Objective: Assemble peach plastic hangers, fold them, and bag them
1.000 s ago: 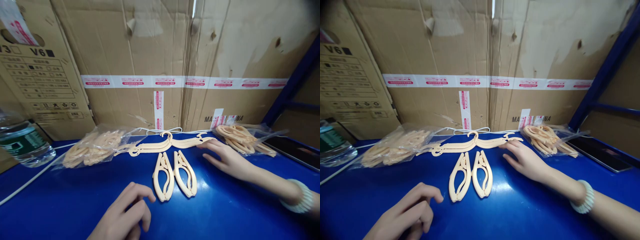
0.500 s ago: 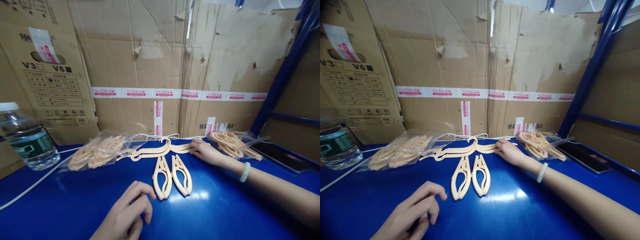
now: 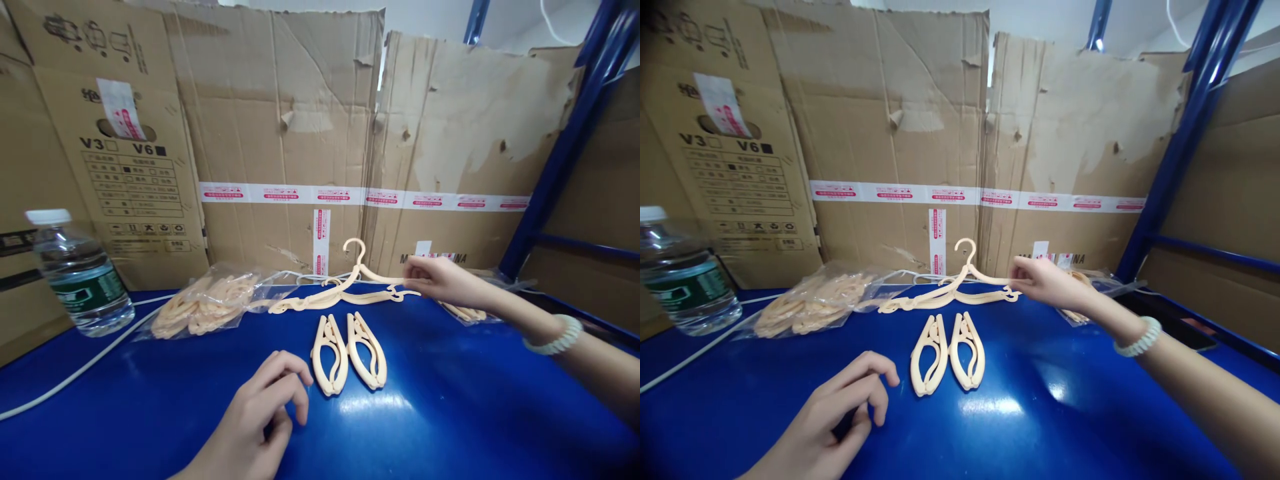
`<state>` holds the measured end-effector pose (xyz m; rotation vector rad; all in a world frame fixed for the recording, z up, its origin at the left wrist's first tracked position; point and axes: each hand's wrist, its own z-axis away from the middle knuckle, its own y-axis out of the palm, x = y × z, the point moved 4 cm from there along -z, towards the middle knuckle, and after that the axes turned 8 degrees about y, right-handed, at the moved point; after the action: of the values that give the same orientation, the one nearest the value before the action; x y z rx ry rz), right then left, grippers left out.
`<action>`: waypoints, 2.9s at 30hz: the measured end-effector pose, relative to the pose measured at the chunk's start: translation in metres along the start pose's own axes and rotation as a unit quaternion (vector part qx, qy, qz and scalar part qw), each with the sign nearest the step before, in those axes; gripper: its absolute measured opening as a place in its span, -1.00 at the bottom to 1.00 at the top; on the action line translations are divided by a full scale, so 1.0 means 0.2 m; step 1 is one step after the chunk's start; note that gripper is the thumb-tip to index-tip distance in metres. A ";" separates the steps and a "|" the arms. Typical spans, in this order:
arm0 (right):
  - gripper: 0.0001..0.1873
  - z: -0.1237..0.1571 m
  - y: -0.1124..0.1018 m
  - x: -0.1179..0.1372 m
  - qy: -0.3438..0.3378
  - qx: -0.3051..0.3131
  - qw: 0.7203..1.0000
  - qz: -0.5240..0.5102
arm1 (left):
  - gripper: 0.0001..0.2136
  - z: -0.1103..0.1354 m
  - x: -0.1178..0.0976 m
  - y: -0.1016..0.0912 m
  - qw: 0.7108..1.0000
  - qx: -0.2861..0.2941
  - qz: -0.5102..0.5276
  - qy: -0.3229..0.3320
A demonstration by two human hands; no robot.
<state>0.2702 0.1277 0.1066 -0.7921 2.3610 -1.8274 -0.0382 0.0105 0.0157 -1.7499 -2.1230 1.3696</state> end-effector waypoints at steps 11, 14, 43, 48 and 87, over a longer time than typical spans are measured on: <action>-0.67 0.22 0.00 -0.08 0.023 -0.070 0.982 -0.171 | -0.85 -0.04 0.09 -0.04 0.990 -0.072 0.019 -0.119; -0.69 0.23 0.03 -0.06 0.033 -0.067 0.977 -0.198 | -0.91 -0.04 0.12 -0.04 0.984 -0.080 0.030 -0.155; -0.72 0.35 0.35 -0.02 0.082 0.000 0.969 -0.231 | -0.49 0.00 0.17 -0.04 0.837 -0.352 0.211 -0.362; -0.73 0.35 0.34 0.01 0.046 0.005 0.978 -0.201 | -0.41 -0.01 0.14 -0.02 0.843 -0.345 0.236 -0.337; -0.68 0.40 0.31 0.10 0.034 -0.077 0.977 -0.196 | -0.65 0.01 0.20 -0.03 0.889 -0.147 0.239 -0.362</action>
<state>0.2574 0.0586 0.0314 -1.3179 2.5582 -1.8376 -0.0576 0.0421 -0.0009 -2.2476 -2.4272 2.2222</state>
